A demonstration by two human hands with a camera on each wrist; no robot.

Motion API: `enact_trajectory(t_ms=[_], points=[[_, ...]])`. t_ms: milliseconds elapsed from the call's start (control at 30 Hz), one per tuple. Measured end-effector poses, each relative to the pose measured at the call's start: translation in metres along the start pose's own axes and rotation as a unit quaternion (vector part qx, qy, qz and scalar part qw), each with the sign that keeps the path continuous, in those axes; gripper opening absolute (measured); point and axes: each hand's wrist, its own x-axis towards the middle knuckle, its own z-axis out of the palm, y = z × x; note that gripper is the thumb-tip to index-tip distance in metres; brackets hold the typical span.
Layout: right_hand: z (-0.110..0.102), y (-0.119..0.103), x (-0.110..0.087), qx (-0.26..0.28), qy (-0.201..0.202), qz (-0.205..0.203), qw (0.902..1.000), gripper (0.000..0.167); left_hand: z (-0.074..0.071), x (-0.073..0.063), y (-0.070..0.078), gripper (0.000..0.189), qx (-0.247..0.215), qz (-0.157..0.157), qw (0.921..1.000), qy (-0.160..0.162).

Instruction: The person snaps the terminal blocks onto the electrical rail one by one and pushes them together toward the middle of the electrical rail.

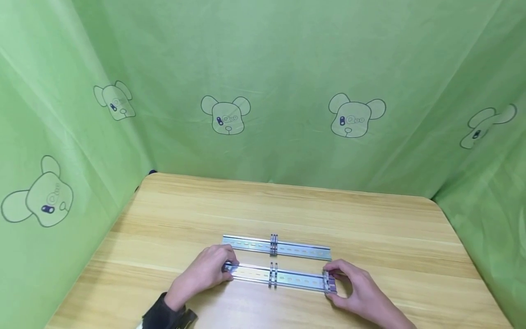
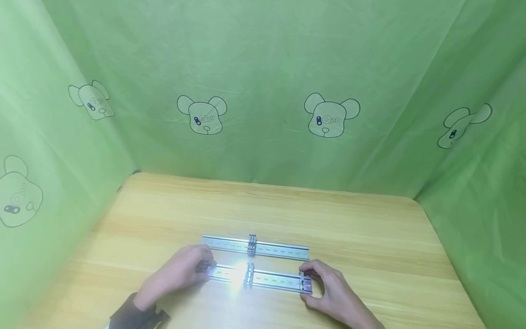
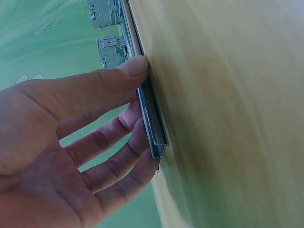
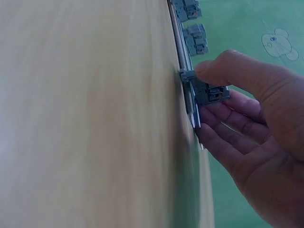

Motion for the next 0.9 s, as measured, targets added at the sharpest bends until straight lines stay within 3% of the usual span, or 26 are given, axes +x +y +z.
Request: enact_trajectory(t_ms=[267, 500, 733, 900], points=[[0.013, -0.009, 0.015, -0.02, -0.022, 0.006, 0.9995, 0.056, -0.001, 0.0, 0.0, 0.027, 0.001, -0.002, 1.0, -0.002], [0.029, -0.021, 0.031, -0.006, -0.044, 0.022, 0.9988, 0.053, -0.001, 0.0, 0.0, 0.027, 0.0, 0.0, 1.0, -0.002], [0.041, -0.028, 0.042, -0.001, -0.038, 0.002, 0.9993, 0.051, -0.001, 0.0, 0.0, 0.027, 0.003, -0.002, 1.0, -0.004], [0.046, -0.032, 0.047, -0.002, -0.05, 0.018, 0.9986, 0.05, -0.001, 0.0, 0.001, 0.028, 0.01, -0.003, 0.9999, -0.003]])
